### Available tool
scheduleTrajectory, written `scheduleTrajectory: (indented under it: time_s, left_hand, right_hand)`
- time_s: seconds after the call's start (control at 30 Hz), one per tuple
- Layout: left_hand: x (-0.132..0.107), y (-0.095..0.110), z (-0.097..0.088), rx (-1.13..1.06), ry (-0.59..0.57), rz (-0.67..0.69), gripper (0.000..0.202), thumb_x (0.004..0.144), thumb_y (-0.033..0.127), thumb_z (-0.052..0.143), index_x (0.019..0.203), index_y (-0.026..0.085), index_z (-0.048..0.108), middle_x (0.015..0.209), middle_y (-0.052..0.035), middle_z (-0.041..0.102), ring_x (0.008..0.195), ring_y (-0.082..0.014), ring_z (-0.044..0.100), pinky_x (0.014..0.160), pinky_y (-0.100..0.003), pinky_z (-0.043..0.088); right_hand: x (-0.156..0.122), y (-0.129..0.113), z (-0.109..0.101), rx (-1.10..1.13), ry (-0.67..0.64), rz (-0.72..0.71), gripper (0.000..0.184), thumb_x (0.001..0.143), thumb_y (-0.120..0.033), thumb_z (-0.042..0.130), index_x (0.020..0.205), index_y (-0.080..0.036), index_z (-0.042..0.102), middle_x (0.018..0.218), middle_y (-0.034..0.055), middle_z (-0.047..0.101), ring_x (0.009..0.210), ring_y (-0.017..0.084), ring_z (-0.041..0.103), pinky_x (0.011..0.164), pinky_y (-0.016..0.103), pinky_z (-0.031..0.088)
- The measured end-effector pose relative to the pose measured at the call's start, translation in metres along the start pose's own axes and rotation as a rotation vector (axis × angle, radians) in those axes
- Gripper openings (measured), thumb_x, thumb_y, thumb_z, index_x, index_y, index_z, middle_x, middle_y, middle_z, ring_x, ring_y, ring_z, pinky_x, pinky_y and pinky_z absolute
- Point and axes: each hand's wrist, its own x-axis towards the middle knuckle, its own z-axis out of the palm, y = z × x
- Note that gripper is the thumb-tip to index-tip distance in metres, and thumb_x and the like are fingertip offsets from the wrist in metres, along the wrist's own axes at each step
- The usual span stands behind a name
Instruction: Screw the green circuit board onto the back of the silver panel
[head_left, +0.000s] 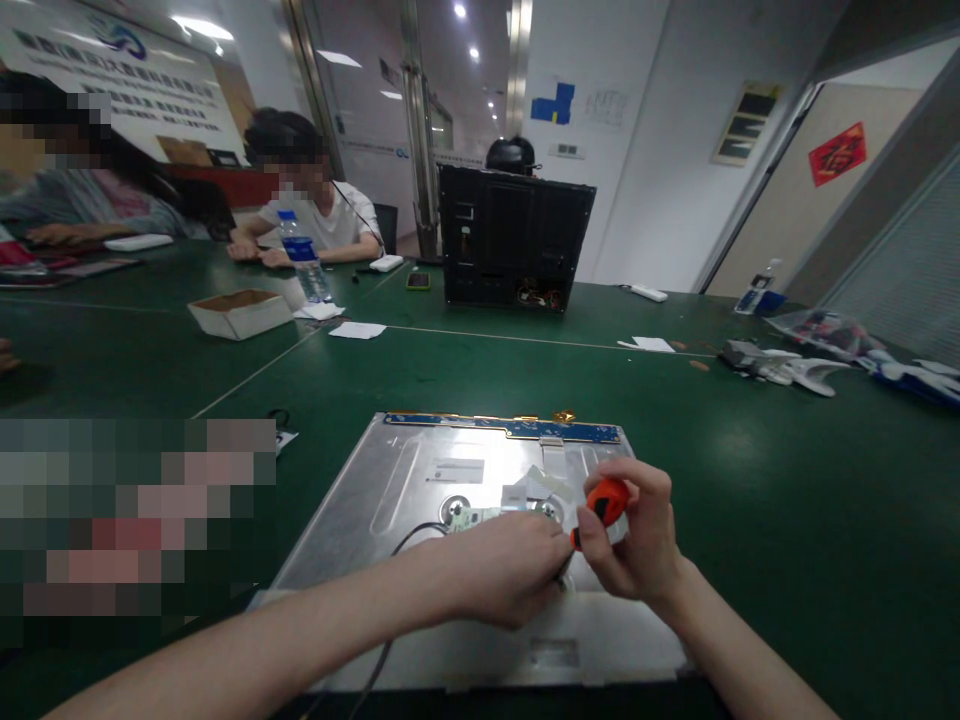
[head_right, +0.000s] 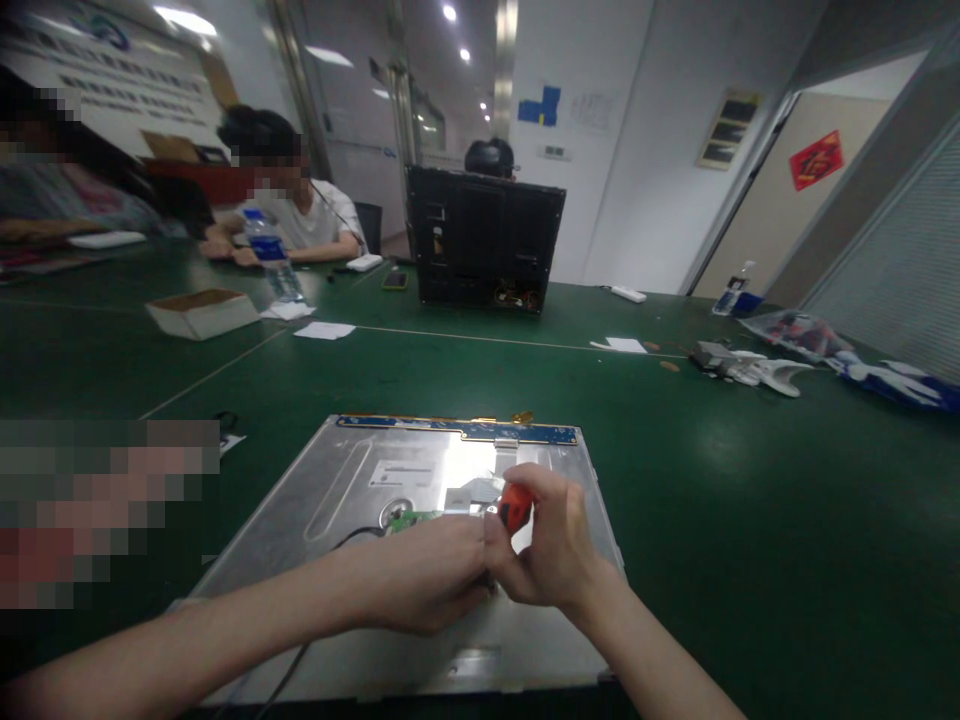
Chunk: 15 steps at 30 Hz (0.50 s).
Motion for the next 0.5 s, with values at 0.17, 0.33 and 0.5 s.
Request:
scheduleTrajectory:
  time_s: [0.17, 0.33, 0.5]
  left_hand:
    - [0.0016, -0.0054, 0.0077, -0.002, 0.009, 0.009, 0.007, 0.084, 0.013, 0.062, 0.089, 0.013, 0.067, 0.086, -0.0087, 0.071, 0.076, -0.0230, 0.066, 0.072, -0.032, 0.056]
    - [0.0019, -0.0075, 0.0095, -0.029, 0.066, 0.049, 0.009, 0.083, 0.011, 0.061, 0.089, 0.015, 0.067, 0.085, -0.0075, 0.070, 0.076, -0.0216, 0.065, 0.071, -0.030, 0.055]
    - [0.0013, -0.0076, 0.0053, 0.030, 0.025, 0.039, 0.006, 0.084, 0.015, 0.063, 0.077, 0.015, 0.063, 0.075, -0.0058, 0.066, 0.066, -0.0201, 0.062, 0.060, -0.029, 0.052]
  right_hand:
    - [0.0093, -0.0058, -0.0027, -0.048, -0.006, -0.076, 0.031, 0.085, -0.012, 0.051, 0.115, -0.019, 0.051, 0.081, 0.0026, 0.059, 0.063, 0.015, 0.061, 0.053, 0.026, 0.053]
    - [0.0106, -0.0072, -0.0071, -0.078, -0.013, -0.068, 0.037, 0.084, -0.008, 0.050, 0.118, -0.019, 0.058, 0.095, 0.0086, 0.065, 0.079, 0.018, 0.068, 0.062, 0.029, 0.059]
    - [0.0093, -0.0039, -0.0066, 0.095, 0.018, -0.088, 0.041, 0.083, -0.012, 0.048, 0.123, -0.014, 0.052, 0.097, 0.0109, 0.069, 0.091, 0.022, 0.071, 0.074, 0.034, 0.061]
